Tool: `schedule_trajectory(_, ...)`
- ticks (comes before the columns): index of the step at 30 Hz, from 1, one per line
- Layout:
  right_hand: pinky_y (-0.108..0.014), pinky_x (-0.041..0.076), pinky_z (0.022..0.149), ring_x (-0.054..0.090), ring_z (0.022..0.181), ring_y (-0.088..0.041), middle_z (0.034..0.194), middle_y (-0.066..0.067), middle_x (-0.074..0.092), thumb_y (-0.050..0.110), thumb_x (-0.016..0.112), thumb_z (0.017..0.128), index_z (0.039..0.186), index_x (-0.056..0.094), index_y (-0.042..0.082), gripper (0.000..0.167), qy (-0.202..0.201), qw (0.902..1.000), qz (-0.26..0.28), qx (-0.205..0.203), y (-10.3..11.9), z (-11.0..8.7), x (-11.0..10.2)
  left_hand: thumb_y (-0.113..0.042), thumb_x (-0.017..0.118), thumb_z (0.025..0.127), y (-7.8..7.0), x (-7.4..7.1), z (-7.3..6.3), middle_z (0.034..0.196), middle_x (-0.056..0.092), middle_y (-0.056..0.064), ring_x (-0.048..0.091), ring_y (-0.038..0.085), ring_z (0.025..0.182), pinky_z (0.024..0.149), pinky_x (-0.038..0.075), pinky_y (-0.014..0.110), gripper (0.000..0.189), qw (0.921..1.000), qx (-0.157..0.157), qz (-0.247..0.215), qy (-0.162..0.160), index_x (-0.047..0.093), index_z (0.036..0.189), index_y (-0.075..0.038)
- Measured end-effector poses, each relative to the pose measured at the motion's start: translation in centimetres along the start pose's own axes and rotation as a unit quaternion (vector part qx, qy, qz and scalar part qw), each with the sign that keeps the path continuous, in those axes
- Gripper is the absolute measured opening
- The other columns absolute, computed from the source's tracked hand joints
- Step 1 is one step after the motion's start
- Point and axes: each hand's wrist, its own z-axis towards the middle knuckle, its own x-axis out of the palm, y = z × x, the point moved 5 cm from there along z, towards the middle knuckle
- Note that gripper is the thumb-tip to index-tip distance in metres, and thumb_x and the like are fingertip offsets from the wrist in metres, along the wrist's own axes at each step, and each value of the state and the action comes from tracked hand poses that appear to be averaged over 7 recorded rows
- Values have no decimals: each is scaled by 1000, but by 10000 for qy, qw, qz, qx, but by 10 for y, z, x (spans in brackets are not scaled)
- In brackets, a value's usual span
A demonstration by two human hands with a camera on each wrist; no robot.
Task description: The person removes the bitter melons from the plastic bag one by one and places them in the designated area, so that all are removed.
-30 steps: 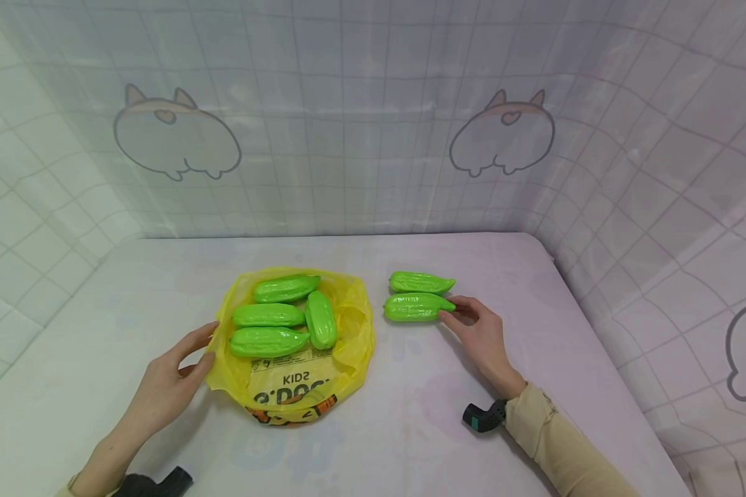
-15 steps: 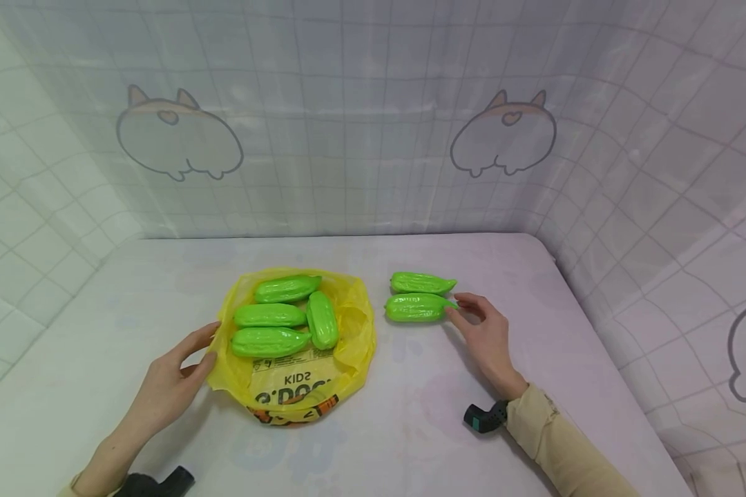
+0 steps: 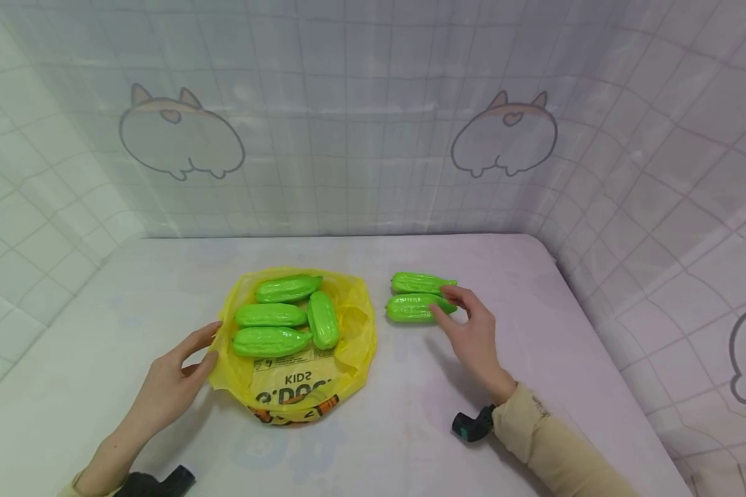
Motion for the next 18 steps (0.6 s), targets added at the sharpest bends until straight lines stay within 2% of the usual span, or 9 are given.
schedule_trajectory(5,-13,42,104,63,111,-28,121,-12,68,14,77,87,125,66,8,39,166,9995,89,-246,13,-3,15,-17,48,103,0,0,-1,142,53,26,61,43,119,92,58,49,50,10000,-3,32,-4,40,152,-11)
schedule_trajectory(10,-23,48,102,66,109,-24,121,-5,69,18,80,85,122,67,12,40,310,9989,-82,-341,24,-7,29,-17,47,104,0,-1,0,143,52,25,62,42,118,91,58,47,51,10000,-11,21,1,38,153,-11)
schedule_trajectory(14,-27,51,101,67,107,-25,118,-5,70,16,82,83,121,68,12,40,422,9981,-82,-450,31,-9,41,-18,47,104,0,-1,0,143,51,26,64,42,115,91,58,47,51,10000,-9,13,2,38,153,-11)
schedule_trajectory(18,-39,54,99,69,105,-26,117,-6,71,15,82,83,119,69,12,39,550,9968,63,-579,34,-13,51,-17,47,104,0,0,0,144,51,25,62,42,117,91,58,48,51,10000,19,25,-22,38,153,-10)
